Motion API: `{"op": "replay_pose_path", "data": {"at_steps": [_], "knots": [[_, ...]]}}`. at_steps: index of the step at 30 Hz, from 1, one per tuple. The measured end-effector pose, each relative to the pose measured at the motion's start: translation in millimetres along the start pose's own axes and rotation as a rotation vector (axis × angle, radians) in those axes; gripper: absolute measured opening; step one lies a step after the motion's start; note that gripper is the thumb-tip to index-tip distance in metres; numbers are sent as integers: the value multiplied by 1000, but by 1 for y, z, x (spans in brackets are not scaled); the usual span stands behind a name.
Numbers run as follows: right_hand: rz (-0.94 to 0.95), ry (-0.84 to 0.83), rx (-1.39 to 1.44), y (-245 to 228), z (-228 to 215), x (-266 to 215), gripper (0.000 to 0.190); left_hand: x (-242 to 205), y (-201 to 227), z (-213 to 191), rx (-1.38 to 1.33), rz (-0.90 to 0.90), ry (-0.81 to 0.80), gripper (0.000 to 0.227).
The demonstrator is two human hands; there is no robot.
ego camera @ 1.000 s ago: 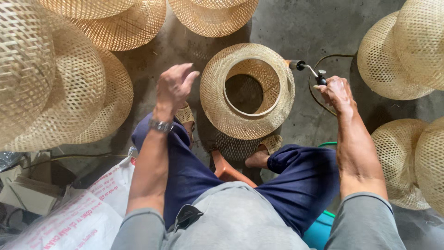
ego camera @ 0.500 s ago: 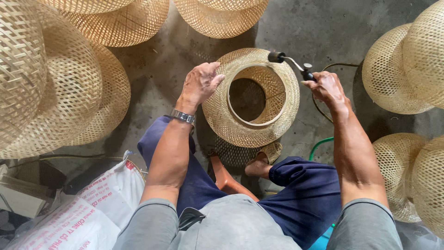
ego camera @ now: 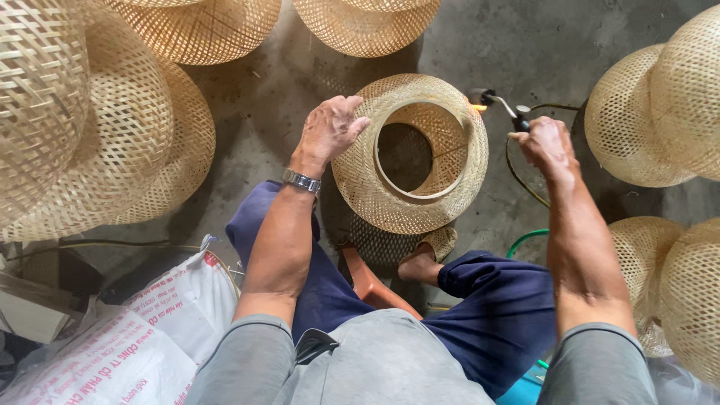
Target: The person sits on the floor and uses a handheld blowtorch to apply heat to the surface of woven baskets. They rotate the baskets to treat different sections, moving from one basket to another in a batch.
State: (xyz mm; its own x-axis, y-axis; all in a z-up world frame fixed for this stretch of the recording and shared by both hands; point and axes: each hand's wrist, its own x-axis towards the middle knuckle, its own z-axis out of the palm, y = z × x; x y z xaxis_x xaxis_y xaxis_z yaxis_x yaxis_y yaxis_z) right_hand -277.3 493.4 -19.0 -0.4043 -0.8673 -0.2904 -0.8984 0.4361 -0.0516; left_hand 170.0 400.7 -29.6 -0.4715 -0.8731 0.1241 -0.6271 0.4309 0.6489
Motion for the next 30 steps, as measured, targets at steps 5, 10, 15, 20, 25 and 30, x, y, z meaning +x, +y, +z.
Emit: {"op": "replay_pose_path", "data": {"at_steps": [5, 10, 15, 20, 25, 30], "knots": [[-142, -27, 45, -63, 24, 20, 43, -1, -2, 0, -16, 14, 35, 38], [-212, -98, 109, -149, 0, -13, 28, -1, -4, -3, -43, 21, 63, 40], [-162, -225, 132, -147, -16, -18, 29, -4, -5, -11, -18, -13, 35, 39], [13, -212, 83, -76, -44, -21, 38, -7, -10, -18, -30, -6, 53, 41], [162, -156, 5, -48, -47, -36, 42, -5, -12, -14, -1, -28, 15, 43], [-14, -81, 63, -83, -17, -15, 37, -8, -10, -15, -6, -8, 23, 39]]}}
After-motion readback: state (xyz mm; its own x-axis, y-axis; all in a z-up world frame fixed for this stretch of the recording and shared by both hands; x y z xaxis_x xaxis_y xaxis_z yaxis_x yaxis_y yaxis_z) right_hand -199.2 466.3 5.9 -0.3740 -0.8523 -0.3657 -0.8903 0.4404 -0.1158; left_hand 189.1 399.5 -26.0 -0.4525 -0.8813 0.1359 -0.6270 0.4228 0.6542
